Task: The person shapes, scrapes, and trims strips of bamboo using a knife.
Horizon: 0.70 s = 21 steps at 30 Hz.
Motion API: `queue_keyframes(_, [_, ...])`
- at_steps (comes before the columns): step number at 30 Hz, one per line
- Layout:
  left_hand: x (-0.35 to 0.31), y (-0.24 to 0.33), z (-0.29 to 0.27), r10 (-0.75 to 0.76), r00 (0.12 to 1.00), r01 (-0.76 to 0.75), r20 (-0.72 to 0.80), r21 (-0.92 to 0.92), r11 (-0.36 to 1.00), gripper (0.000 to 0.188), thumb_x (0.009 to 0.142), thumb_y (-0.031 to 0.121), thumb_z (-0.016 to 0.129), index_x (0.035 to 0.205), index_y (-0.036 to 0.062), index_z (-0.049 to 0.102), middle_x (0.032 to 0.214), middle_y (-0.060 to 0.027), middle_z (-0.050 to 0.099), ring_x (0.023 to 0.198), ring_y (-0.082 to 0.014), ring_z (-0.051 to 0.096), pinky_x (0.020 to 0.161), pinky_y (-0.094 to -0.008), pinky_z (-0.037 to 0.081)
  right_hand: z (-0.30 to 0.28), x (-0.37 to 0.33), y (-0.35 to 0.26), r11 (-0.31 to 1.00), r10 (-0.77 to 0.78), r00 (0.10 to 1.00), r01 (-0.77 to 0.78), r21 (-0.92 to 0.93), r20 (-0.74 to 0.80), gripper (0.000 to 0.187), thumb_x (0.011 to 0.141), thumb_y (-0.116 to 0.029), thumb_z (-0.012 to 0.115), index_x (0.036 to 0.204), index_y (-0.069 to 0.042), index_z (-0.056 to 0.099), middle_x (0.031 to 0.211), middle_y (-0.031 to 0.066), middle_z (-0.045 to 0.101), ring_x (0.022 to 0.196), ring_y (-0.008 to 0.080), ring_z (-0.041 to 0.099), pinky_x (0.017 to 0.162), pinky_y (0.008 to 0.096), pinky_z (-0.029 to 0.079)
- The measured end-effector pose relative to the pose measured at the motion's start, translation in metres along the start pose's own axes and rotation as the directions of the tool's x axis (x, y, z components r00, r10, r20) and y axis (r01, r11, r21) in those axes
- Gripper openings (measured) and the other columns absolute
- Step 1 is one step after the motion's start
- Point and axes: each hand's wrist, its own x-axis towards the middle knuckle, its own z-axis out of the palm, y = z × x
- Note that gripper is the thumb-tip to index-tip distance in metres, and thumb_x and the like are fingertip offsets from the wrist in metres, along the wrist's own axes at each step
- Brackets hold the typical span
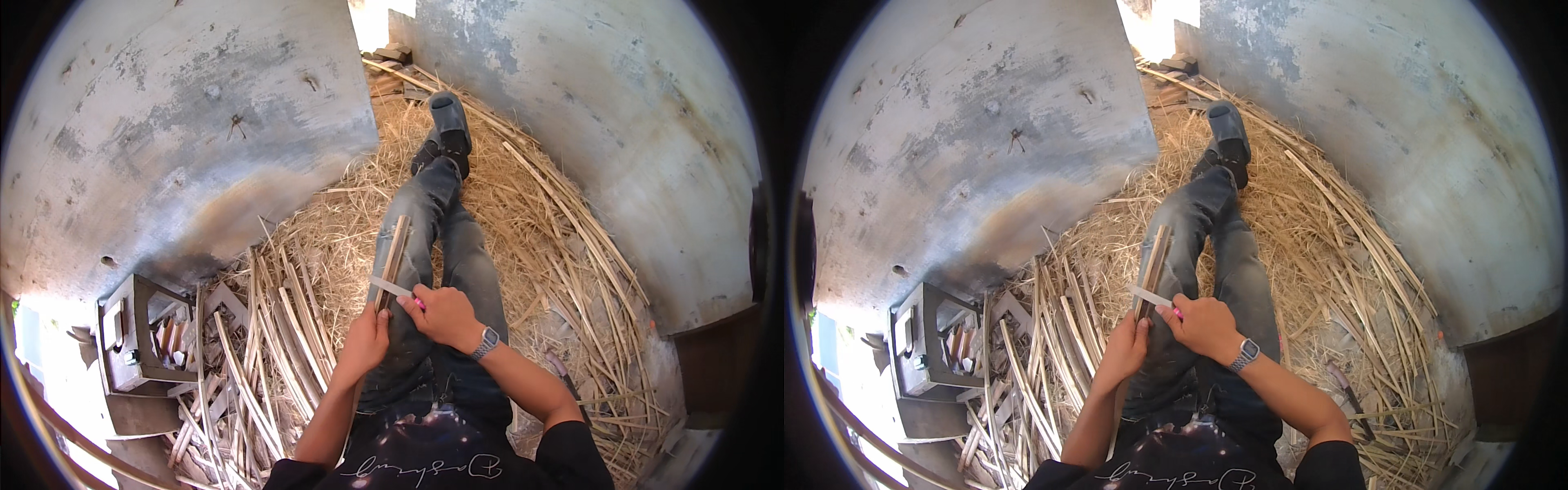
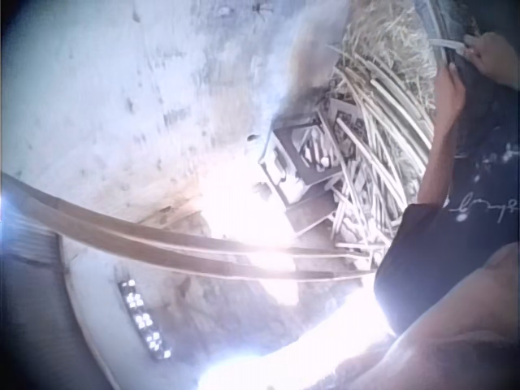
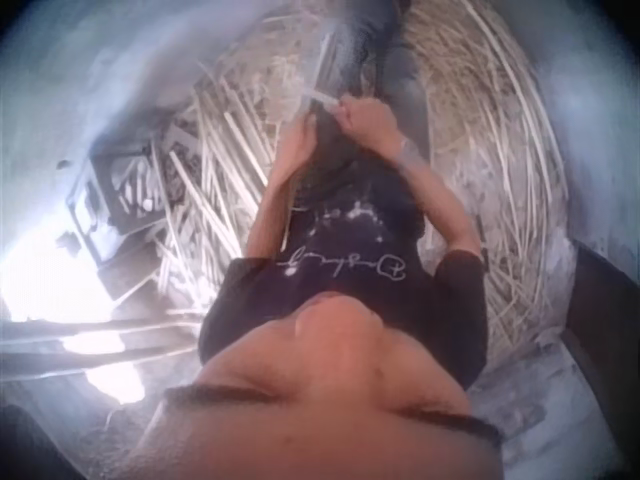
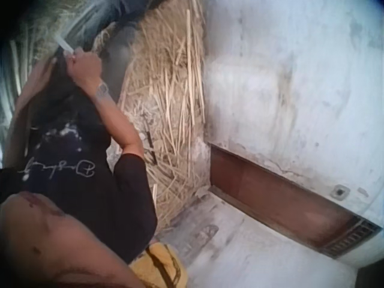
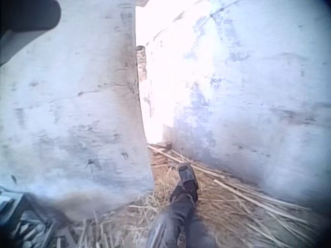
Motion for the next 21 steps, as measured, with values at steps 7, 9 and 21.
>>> queue_keyframes(7, [0.029, -0.025, 0.026, -0.092, 0.979, 0.113, 0.181, -0.111, 0.987, 0.026, 0.106, 0.022, 0.048, 0.105, -0.001, 0.06, 0.087, -0.0244, 0.067, 0.084, -0.043, 0.066, 0.077, -0.048, 0.05, 0.028, 0.004, 0.038, 0.986, 0.063, 0.996, -0.052, -0.161, 0.062, 0.045, 0.101, -0.048, 0.055, 0.078, -0.01, 0.06, 0.057, 0.017, 0.061, 0.055, 0.0407, 0.064, 0.05, 0.0527, 0.05])
queue_keyframes(9, [0.034, -0.021, 0.023, -0.103, 0.979, 0.109, 0.175, -0.026, 0.994, 0.028, 0.106, 0.023, 0.048, 0.106, -0.0018, 0.061, 0.087, -0.0244, 0.066, 0.084, -0.0425, 0.066, 0.079, -0.0467, 0.05, 0.026, 0.014, 0.049, 0.982, -0.022, 0.999, 0.03, -0.185, 0.045, 0.046, 0.101, -0.049, 0.054, 0.078, -0.01, 0.06, 0.057, 0.0166, 0.061, 0.053, 0.0396, 0.064, 0.048, 0.0522, 0.049])
queue_keyframes(21, [0.035, -0.039, 0.03, -0.123, 0.981, 0.143, 0.148, -0.134, 0.981, 0.029, 0.106, 0.024, 0.047, 0.104, -0.0022, 0.061, 0.087, -0.0263, 0.066, 0.085, -0.0432, 0.066, 0.08, -0.0466, 0.05, 0.044, 0.037, 0.069, 0.957, -0.109, 0.993, 0.118, -0.266, 0.049, 0.048, 0.101, -0.052, 0.052, 0.077, -0.011, 0.059, 0.055, 0.0154, 0.061, 0.05, 0.038, 0.063, 0.046, 0.0506, 0.049])
